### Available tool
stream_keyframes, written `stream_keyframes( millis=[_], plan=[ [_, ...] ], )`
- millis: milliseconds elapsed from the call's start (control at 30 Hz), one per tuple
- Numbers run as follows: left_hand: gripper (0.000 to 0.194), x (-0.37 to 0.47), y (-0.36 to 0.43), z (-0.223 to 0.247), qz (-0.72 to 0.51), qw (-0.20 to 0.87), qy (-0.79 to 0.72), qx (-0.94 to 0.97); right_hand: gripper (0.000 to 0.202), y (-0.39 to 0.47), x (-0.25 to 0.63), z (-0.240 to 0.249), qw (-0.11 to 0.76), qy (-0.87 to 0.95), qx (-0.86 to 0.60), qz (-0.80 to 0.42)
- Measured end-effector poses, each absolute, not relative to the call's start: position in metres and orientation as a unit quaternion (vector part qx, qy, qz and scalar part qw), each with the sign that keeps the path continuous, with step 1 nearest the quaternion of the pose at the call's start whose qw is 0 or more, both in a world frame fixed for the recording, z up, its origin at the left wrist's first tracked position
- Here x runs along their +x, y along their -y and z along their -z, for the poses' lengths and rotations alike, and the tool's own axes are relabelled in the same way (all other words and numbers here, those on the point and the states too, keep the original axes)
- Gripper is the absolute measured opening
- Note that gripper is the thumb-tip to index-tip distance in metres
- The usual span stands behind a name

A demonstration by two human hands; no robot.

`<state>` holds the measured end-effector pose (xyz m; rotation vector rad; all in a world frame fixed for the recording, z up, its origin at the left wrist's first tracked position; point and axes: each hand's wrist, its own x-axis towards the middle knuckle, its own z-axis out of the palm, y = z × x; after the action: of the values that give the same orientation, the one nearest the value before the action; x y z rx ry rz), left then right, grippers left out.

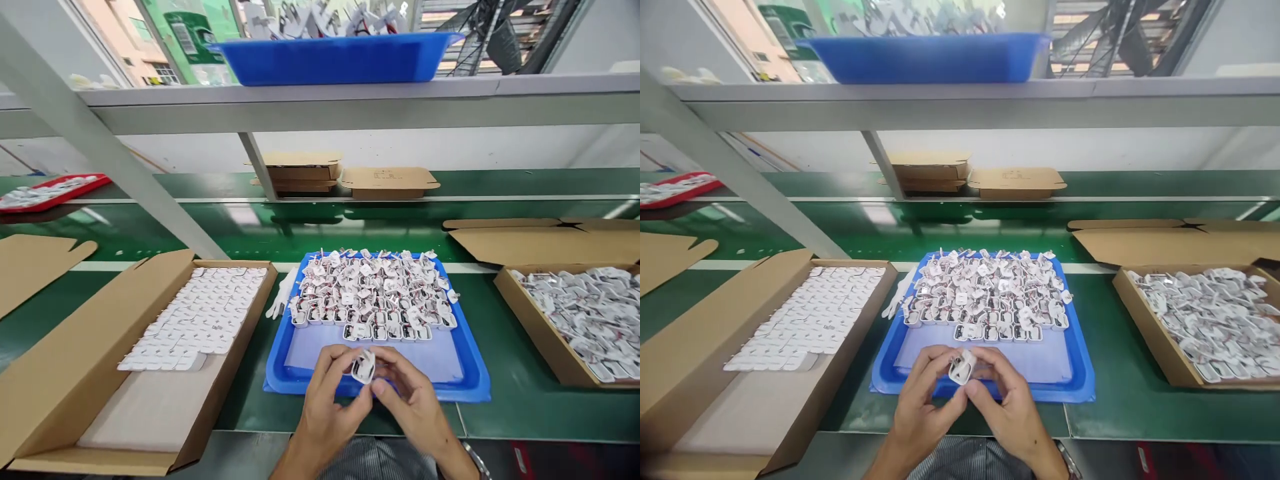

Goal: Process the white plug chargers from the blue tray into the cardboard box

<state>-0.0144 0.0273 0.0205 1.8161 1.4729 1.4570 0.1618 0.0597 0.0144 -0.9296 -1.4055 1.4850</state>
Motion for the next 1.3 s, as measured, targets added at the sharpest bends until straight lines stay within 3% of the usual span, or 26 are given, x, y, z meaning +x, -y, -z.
stream_keyframes(
  millis=[133,300,600,1033,1233,1300],
  plan=[
    [0.032,0.0,-0.026,-0.014,-0.558,0.203,-0.525,0.61,0.036,-0.054,0.148,-0.018,0.453,0.534,-0.369,-0.611],
    [0.037,-0.005,-0.028,-0.006,-0.545,0.196,-0.518,0.63,0.036,-0.053,0.145,-0.022,0.457,0.524,-0.356,-0.624],
    [0.031,-0.005,-0.026,0.002,-0.569,0.186,-0.528,0.602,0.033,-0.047,0.135,-0.015,0.472,0.441,-0.353,-0.677],
    [0.037,-0.005,-0.022,0.014,-0.589,0.153,-0.51,0.608,0.031,-0.041,0.127,-0.023,0.499,0.514,-0.383,-0.583],
    [0.021,-0.011,-0.022,0.009,-0.62,0.285,-0.508,0.525,0.045,-0.047,0.136,-0.013,0.484,0.508,-0.357,-0.616],
    [0.033,-0.015,-0.02,0.007,-0.596,0.349,-0.55,0.47,0.045,-0.051,0.142,-0.018,0.485,0.54,-0.318,-0.61]
  ],
)
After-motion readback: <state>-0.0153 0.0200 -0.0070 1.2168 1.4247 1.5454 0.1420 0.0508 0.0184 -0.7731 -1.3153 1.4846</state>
